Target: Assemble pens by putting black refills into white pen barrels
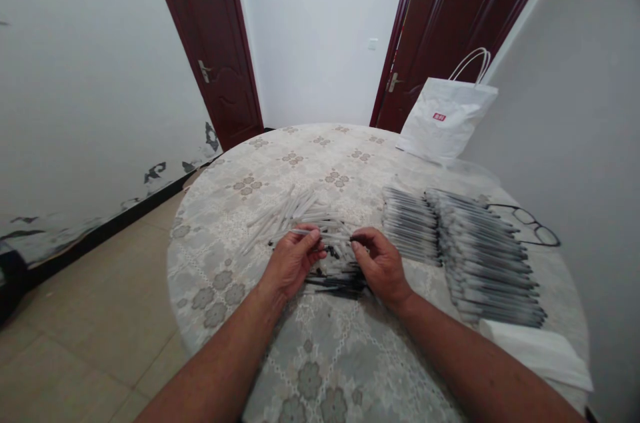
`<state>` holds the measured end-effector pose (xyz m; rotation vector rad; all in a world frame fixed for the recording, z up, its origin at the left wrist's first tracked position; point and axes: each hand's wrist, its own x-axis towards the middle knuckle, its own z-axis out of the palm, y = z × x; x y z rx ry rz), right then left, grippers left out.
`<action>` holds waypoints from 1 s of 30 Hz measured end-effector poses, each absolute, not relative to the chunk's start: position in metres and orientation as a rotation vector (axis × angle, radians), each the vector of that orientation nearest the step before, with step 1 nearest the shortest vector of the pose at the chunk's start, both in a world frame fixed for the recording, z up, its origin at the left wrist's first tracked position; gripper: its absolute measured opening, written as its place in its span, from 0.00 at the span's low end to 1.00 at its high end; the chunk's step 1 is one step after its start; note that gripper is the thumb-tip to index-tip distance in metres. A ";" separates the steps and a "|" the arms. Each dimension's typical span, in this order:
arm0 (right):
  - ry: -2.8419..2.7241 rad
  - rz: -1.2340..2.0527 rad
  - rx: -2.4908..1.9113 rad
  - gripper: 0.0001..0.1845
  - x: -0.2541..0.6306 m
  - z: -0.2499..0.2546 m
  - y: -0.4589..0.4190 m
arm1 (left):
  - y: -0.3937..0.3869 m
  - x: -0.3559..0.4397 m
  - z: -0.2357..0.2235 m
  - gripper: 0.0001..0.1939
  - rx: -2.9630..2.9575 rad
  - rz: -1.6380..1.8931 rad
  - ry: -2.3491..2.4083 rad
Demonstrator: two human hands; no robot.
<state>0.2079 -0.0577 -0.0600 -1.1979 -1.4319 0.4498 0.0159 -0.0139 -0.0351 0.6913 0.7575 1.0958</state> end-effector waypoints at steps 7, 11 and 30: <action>-1.493 0.426 -1.139 0.05 0.207 -0.059 -0.059 | -0.015 0.016 -0.037 0.17 0.666 1.119 0.792; -1.487 0.442 -1.139 0.05 0.208 -0.058 -0.060 | -0.016 0.016 -0.037 0.17 0.634 1.104 0.820; -1.586 0.362 -1.319 0.08 0.213 -0.051 -0.061 | -0.018 0.018 -0.029 0.16 0.709 1.108 0.808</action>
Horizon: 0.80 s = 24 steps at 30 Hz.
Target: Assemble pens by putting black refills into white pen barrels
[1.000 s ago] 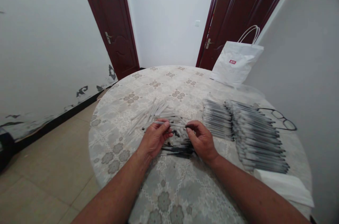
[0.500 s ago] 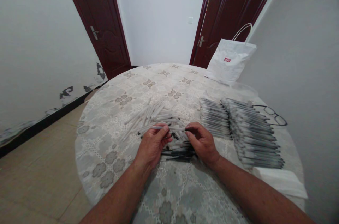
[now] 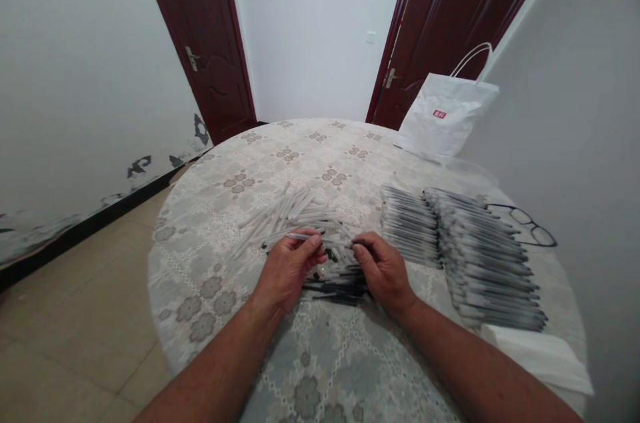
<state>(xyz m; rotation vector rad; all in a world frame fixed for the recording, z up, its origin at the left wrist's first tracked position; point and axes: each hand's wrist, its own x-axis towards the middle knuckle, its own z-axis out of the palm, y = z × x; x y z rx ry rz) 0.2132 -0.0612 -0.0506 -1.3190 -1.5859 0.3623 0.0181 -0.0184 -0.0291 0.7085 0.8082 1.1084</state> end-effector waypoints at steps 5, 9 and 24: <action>-1.653 0.320 -1.373 0.18 0.216 -0.045 -0.066 | -0.021 0.021 -0.027 0.15 0.801 1.089 0.786; -1.619 0.356 -1.260 0.08 0.216 -0.042 -0.073 | -0.021 0.022 -0.031 0.17 0.796 1.113 0.808; -1.594 0.468 -1.271 0.10 0.215 -0.040 -0.075 | -0.016 0.022 -0.036 0.17 0.828 1.136 0.769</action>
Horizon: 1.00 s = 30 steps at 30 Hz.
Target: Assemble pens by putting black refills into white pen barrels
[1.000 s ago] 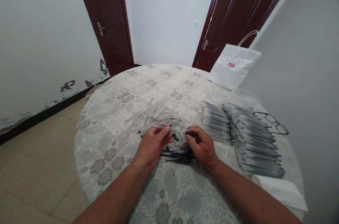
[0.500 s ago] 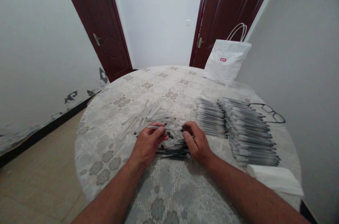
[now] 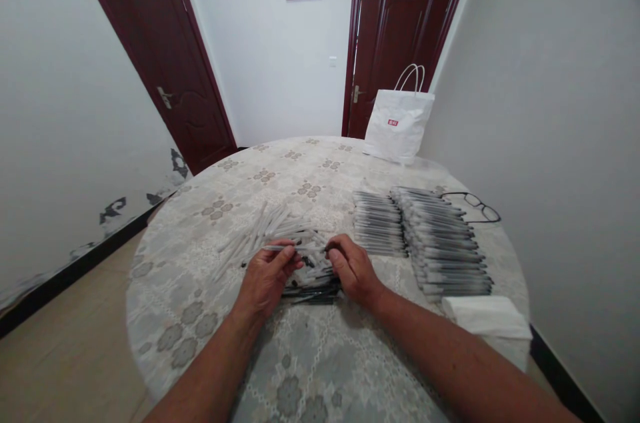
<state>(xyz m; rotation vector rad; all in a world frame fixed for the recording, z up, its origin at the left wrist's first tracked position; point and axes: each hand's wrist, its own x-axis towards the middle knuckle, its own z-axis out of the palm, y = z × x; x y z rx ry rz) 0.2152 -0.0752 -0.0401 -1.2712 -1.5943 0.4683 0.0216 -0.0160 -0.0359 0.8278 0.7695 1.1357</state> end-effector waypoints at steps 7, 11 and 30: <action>-1.645 0.425 -1.330 0.17 0.214 -0.042 -0.074 | -0.019 0.022 -0.034 0.17 0.850 1.125 0.745; -1.647 0.413 -1.306 0.15 0.217 -0.047 -0.072 | -0.020 0.023 -0.034 0.17 0.842 1.127 0.734; -1.747 0.349 -1.296 0.16 0.219 -0.059 -0.070 | -0.019 0.022 -0.041 0.17 0.847 1.096 0.632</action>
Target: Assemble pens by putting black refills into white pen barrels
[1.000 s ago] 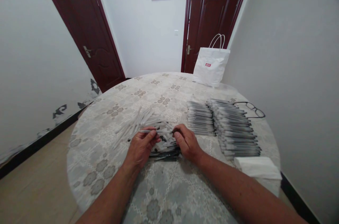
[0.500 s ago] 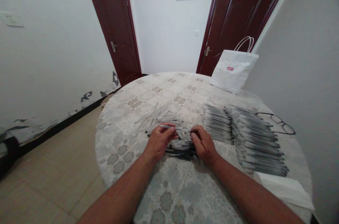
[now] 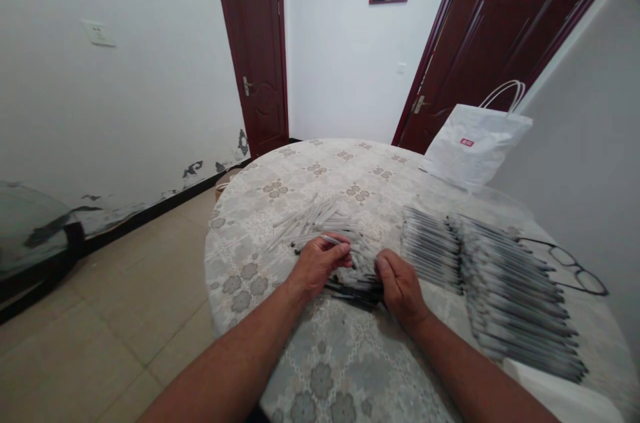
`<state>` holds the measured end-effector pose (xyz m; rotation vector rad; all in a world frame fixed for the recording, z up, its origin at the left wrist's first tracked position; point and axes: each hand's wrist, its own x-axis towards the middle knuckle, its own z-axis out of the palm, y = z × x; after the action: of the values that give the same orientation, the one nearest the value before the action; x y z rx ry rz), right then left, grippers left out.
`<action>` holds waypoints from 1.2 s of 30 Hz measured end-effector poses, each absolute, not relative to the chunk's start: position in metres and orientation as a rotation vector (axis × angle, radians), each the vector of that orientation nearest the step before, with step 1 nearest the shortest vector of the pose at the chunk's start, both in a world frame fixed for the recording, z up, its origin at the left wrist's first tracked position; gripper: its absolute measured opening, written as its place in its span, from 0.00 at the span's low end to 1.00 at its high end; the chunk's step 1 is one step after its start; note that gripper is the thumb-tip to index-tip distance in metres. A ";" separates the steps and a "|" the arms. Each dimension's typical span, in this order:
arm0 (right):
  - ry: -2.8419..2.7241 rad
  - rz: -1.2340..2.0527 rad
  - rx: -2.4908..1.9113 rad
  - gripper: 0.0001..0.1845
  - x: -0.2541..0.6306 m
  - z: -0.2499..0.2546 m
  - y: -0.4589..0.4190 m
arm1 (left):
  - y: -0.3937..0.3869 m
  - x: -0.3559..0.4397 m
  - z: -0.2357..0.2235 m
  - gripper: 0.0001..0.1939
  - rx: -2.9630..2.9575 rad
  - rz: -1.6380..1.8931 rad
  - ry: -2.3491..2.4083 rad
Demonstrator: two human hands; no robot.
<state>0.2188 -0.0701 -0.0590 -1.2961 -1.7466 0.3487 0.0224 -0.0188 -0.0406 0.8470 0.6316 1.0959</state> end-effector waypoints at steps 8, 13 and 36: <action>-1.669 0.377 -1.257 0.10 0.216 -0.049 -0.075 | -0.020 0.023 -0.037 0.18 0.837 1.112 0.682; -1.670 0.383 -1.344 0.13 0.214 -0.048 -0.076 | -0.018 0.023 -0.038 0.17 0.845 1.118 0.662; -1.444 0.537 -1.352 0.24 0.224 -0.049 -0.067 | -0.017 0.021 -0.036 0.17 0.916 1.169 0.751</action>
<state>0.2241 -0.0669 -0.0488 -1.3521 -1.4436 0.5372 0.0211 -0.0172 -0.0355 0.9157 0.7508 1.1689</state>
